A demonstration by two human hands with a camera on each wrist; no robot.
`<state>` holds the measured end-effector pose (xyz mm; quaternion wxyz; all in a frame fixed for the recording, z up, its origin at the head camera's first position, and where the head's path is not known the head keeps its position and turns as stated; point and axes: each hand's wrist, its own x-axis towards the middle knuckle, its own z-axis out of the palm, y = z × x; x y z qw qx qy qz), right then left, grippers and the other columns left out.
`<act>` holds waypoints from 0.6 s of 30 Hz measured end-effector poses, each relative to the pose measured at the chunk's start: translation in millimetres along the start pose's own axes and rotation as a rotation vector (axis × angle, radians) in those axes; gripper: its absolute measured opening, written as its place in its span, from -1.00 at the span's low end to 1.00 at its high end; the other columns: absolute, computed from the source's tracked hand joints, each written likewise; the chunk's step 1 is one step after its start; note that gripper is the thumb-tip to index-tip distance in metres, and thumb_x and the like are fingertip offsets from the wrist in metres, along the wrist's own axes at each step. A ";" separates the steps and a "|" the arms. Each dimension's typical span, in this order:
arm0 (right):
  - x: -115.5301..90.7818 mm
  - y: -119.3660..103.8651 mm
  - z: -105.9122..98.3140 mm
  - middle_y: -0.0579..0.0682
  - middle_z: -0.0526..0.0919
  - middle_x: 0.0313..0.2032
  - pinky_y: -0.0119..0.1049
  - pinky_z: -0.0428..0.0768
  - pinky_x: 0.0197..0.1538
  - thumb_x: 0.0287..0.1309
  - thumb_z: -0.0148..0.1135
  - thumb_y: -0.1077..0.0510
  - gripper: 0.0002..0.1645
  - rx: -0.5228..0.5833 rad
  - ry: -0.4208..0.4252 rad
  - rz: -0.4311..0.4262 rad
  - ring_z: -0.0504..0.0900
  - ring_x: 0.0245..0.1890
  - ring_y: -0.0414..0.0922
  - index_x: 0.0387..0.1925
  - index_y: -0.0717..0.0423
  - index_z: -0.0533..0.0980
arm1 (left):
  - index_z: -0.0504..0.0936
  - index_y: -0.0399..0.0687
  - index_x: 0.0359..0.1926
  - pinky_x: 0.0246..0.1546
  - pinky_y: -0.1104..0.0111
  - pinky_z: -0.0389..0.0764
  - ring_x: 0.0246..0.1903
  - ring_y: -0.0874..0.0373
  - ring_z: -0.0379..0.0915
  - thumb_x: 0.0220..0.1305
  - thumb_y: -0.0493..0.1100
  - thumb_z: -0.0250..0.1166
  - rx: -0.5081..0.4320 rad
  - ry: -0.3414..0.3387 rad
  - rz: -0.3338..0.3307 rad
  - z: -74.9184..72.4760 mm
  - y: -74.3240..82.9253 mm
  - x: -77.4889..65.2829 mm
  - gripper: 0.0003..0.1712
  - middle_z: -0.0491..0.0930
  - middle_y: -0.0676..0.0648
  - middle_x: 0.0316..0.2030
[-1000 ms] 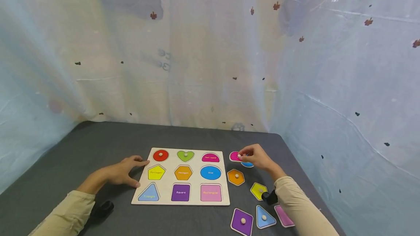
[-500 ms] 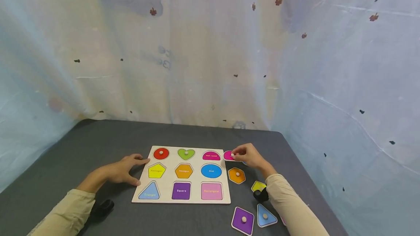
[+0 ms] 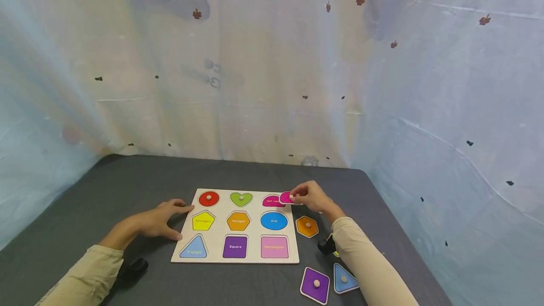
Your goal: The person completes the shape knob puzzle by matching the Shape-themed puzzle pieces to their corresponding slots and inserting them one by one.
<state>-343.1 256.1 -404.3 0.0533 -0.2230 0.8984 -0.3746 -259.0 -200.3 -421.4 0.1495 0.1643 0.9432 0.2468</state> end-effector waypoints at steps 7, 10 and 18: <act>10.1 -10.5 6.9 0.13 0.62 -0.36 -0.37 0.55 -0.27 0.29 0.32 0.28 -0.81 -0.019 -0.003 0.017 0.49 -0.38 -0.14 -0.14 0.34 0.69 | 0.29 -0.09 0.51 0.26 -0.39 0.21 0.40 -0.38 0.06 -0.01 0.00 0.62 -0.003 0.002 0.003 -0.4 0.6 0.3 0.09 0.15 -0.37 0.45; 14.2 -10.4 10.5 0.18 0.64 -0.35 -0.37 0.53 -0.29 0.29 0.32 0.28 -0.80 -0.023 -0.009 0.007 0.48 -0.40 -0.14 -0.15 0.36 0.69 | 0.30 -0.10 0.51 0.26 -0.41 0.19 0.39 -0.39 0.08 -0.01 -0.01 0.62 0.001 0.006 0.010 -0.7 1.8 -0.7 0.08 0.16 -0.37 0.44; 26.6 -8.4 21.0 0.11 0.58 -0.42 -0.43 0.50 -0.32 0.27 0.34 0.29 -0.82 -0.009 -0.014 0.014 0.45 -0.42 -0.17 -0.18 0.37 0.69 | 0.31 -0.09 0.50 0.25 -0.39 0.21 0.39 -0.38 0.09 -0.01 -0.01 0.62 0.004 0.016 0.007 -0.4 2.4 -2.6 0.08 0.17 -0.37 0.44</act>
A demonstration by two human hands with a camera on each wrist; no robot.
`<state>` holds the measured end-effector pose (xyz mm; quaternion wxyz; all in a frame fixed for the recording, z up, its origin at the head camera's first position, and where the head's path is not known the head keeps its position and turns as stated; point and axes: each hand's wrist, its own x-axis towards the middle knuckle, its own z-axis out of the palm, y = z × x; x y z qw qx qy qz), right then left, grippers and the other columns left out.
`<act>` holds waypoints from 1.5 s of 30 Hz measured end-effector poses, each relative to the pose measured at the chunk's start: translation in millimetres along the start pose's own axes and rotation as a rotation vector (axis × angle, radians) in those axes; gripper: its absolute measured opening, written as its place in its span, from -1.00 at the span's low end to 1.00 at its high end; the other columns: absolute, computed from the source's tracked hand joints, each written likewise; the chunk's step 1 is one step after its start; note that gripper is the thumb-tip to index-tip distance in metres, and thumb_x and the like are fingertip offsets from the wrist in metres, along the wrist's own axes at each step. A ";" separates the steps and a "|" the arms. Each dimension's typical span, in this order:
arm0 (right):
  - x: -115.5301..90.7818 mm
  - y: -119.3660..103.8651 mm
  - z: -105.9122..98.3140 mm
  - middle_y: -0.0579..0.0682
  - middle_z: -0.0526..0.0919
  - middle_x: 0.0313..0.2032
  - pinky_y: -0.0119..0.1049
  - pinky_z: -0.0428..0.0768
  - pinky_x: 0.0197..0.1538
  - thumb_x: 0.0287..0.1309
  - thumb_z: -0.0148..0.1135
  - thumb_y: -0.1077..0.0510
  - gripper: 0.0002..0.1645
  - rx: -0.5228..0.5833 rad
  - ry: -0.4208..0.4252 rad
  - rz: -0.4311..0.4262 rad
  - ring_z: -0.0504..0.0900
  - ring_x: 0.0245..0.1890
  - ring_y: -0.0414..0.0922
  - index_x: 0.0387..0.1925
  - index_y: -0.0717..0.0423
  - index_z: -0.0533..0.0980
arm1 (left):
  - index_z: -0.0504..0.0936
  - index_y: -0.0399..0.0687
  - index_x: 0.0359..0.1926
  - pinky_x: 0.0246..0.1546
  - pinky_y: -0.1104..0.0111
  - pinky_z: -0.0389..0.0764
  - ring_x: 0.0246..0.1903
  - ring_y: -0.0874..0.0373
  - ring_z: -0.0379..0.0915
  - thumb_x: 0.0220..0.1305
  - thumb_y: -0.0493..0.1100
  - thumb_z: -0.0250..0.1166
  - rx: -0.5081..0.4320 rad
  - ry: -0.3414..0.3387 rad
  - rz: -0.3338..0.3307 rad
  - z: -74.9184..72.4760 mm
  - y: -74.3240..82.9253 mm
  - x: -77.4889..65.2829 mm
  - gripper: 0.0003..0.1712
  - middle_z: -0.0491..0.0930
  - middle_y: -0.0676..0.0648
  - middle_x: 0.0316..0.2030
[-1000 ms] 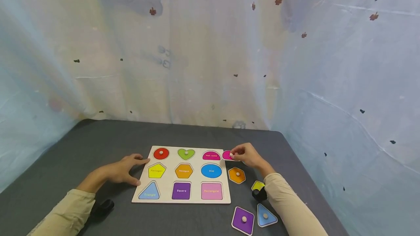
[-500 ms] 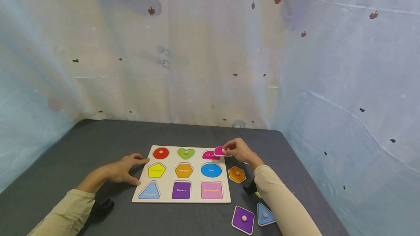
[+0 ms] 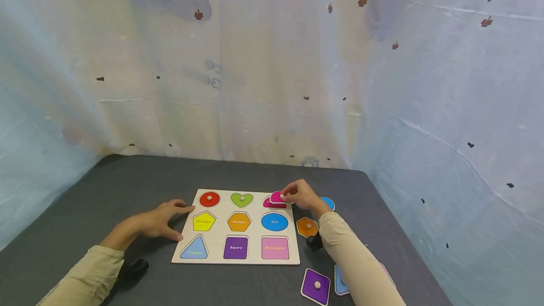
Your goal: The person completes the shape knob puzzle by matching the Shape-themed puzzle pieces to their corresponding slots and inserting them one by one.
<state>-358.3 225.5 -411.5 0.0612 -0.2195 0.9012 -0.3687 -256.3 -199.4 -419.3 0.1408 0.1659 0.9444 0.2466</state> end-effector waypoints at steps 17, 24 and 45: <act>10.8 -2.1 16.0 0.05 0.63 -0.39 -0.41 0.49 -0.32 0.27 0.34 0.28 -0.82 -0.041 -0.014 0.042 0.47 -0.37 -0.15 -0.17 0.33 0.71 | 0.31 -0.06 0.51 0.25 -0.45 0.14 0.41 -0.37 0.08 -0.01 0.03 0.62 0.005 0.000 -0.020 2.5 -2.9 2.4 0.09 0.17 -0.33 0.45; 12.4 -1.8 19.7 0.05 0.62 -0.39 -0.43 0.48 -0.34 0.27 0.34 0.25 -0.83 -0.048 0.000 0.092 0.48 -0.35 -0.15 -0.18 0.31 0.71 | 0.30 -0.07 0.51 0.27 -0.41 0.18 0.42 -0.38 0.06 0.00 0.01 0.62 -0.009 0.000 -0.017 3.9 -4.7 1.6 0.08 0.16 -0.34 0.45; 15.3 -8.5 25.7 0.01 0.57 -0.46 -0.42 0.47 -0.36 0.24 0.36 0.28 -0.89 -0.062 0.004 0.155 0.47 -0.36 -0.14 -0.24 0.27 0.72 | 0.31 -0.03 0.51 0.27 -0.38 0.21 0.42 -0.35 0.07 -0.01 0.01 0.62 -0.011 0.001 -0.025 4.1 -5.5 1.9 0.08 0.17 -0.31 0.46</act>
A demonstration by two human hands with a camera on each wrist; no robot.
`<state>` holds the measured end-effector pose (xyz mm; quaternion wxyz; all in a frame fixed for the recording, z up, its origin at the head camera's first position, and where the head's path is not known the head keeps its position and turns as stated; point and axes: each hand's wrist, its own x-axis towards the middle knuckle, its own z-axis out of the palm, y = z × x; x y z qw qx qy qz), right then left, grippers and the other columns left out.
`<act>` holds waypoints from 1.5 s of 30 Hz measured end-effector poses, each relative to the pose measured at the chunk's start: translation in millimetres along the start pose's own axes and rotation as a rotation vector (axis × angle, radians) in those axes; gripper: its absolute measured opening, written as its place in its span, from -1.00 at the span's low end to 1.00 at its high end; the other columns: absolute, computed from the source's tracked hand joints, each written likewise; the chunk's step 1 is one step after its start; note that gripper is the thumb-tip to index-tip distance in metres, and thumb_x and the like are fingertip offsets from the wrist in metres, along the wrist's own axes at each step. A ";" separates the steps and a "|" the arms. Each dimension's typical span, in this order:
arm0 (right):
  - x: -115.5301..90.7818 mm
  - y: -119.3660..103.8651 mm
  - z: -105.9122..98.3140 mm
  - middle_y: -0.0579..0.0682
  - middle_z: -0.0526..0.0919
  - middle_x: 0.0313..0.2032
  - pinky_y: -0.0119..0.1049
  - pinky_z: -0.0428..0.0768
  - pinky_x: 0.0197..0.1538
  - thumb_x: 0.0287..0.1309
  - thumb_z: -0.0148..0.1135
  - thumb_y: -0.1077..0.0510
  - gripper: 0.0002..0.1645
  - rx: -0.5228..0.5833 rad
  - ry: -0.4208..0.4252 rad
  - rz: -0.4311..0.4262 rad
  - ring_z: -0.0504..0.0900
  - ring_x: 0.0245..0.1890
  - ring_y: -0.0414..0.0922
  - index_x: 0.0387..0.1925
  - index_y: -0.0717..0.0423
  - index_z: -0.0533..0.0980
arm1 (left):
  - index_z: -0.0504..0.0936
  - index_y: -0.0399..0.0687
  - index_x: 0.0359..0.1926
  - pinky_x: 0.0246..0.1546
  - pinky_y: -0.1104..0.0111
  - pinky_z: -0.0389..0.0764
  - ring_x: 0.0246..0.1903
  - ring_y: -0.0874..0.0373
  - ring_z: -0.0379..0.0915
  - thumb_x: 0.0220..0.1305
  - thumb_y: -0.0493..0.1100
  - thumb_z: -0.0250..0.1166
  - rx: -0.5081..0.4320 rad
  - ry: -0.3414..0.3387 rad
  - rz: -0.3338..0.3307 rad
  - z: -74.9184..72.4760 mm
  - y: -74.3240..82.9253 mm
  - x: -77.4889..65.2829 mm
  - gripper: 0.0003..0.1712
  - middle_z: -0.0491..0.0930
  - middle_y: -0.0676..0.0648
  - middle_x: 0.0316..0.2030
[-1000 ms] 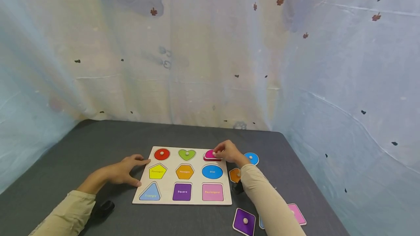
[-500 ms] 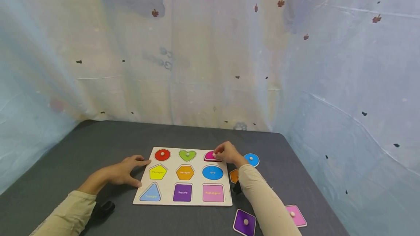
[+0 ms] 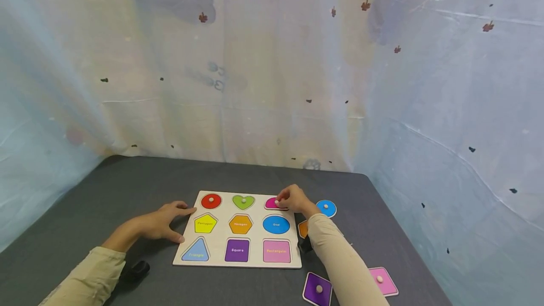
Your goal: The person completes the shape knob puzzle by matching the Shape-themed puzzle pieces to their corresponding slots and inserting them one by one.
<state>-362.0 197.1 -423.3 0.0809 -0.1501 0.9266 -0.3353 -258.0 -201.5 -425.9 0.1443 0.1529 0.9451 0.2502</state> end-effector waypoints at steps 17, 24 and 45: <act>-0.5 3.6 -1.3 -0.01 0.59 -0.46 -0.42 0.49 -0.36 0.23 0.41 0.17 -0.81 -0.006 0.006 0.000 0.48 -0.39 -0.15 -0.21 0.24 0.73 | 0.31 -0.05 0.51 0.26 -0.36 0.24 0.39 -0.35 0.10 -0.02 -0.01 0.63 0.016 -0.001 0.012 -1.9 1.8 -0.1 0.09 0.16 -0.33 0.45; -3.1 6.9 -5.1 0.05 0.71 -0.34 -0.38 0.60 -0.28 0.25 0.40 0.14 -0.79 -0.011 0.008 0.013 0.55 -0.36 -0.14 -0.19 0.23 0.73 | 0.30 -0.04 0.51 0.26 -0.39 0.22 0.39 -0.35 0.10 -0.02 0.02 0.63 0.025 -0.002 0.004 -3.0 2.4 -0.2 0.10 0.16 -0.34 0.45; -29.8 2.1 -18.4 0.08 0.73 -0.28 -0.31 0.64 -0.17 0.33 0.30 0.14 -0.76 -0.037 -0.001 -0.097 0.57 -0.31 -0.12 -0.16 0.25 0.71 | 0.30 -0.01 0.52 0.26 -0.41 0.20 0.41 -0.34 0.09 -0.03 0.05 0.62 0.036 -0.007 -0.012 0.2 -2.1 5.1 0.11 0.15 -0.32 0.46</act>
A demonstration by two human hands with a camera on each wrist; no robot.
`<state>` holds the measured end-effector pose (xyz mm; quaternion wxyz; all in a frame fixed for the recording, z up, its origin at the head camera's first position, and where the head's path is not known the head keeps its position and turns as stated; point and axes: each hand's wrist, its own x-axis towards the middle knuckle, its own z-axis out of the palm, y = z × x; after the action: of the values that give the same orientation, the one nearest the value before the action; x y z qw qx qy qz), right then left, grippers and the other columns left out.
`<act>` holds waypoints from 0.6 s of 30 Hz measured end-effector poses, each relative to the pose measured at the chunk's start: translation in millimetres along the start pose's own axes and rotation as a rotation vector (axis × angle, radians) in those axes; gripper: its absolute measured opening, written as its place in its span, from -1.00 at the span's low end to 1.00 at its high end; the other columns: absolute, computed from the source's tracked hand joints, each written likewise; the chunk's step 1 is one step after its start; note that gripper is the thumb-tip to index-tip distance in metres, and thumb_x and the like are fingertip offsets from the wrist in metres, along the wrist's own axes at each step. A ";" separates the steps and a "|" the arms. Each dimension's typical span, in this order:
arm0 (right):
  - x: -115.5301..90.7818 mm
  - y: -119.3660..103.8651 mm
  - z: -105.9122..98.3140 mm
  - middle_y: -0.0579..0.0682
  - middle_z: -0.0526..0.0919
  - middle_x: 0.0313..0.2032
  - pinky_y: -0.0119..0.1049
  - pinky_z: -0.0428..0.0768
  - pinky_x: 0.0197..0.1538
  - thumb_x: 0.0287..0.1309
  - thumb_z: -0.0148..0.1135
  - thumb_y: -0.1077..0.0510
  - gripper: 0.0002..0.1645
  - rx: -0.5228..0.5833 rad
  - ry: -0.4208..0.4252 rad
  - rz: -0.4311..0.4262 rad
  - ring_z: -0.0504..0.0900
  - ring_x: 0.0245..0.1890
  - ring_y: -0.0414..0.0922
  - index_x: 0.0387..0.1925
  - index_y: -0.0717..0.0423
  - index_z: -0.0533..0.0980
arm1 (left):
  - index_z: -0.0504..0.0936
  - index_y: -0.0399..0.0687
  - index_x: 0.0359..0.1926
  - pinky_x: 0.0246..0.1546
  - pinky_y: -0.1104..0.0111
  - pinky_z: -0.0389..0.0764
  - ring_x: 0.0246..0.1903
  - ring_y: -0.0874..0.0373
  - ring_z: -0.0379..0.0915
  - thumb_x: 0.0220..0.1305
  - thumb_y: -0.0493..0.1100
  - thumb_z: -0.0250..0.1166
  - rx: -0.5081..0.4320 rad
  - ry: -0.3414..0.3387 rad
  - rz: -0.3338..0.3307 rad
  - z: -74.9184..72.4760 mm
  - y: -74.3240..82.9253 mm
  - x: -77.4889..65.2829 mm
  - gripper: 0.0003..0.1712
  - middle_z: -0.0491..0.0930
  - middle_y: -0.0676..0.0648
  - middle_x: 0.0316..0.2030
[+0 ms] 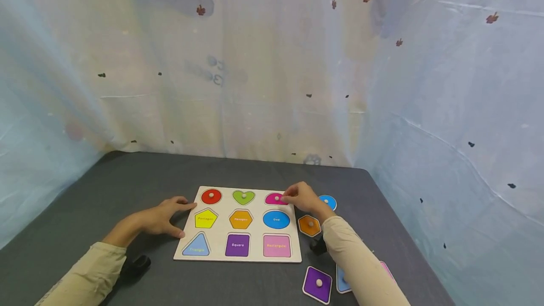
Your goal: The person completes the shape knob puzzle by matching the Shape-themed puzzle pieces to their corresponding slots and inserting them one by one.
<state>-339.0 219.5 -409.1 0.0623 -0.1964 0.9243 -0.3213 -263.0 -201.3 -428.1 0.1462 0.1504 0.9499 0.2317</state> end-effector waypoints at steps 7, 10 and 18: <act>-10.3 6.6 -5.5 0.08 0.76 -0.27 -0.25 0.64 -0.11 0.35 0.28 0.14 -0.79 -0.015 0.006 -0.021 0.63 -0.28 -0.04 -0.18 0.22 0.71 | 0.29 -0.02 0.52 0.26 -0.40 0.21 0.40 -0.34 0.09 -0.02 0.04 0.62 0.001 -0.004 0.003 -0.4 1.9 -1.7 0.11 0.15 -0.32 0.46; -13.7 8.1 -9.1 0.11 0.76 -0.25 -0.23 0.64 -0.11 0.35 0.26 0.17 -0.78 -0.011 0.006 -0.045 0.63 -0.28 -0.04 -0.16 0.26 0.70 | 0.29 -0.04 0.52 0.25 -0.39 0.22 0.39 -0.35 0.09 -0.02 0.03 0.62 0.004 -0.002 0.013 -1.3 2.3 -2.5 0.11 0.15 -0.34 0.45; -18.5 12.1 -15.1 0.12 0.76 -0.22 -0.26 0.63 -0.10 0.36 0.26 0.15 -0.72 -0.014 -0.008 -0.073 0.64 -0.27 -0.08 -0.10 0.31 0.69 | 0.30 -0.04 0.52 0.24 -0.38 0.24 0.39 -0.36 0.10 -0.01 0.04 0.62 0.005 0.001 0.018 -2.9 4.0 -4.2 0.10 0.15 -0.35 0.45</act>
<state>-329.7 244.2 -404.9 0.0528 -0.2317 0.9185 -0.3160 -259.3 -200.5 -422.9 0.1431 0.1589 0.9492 0.2309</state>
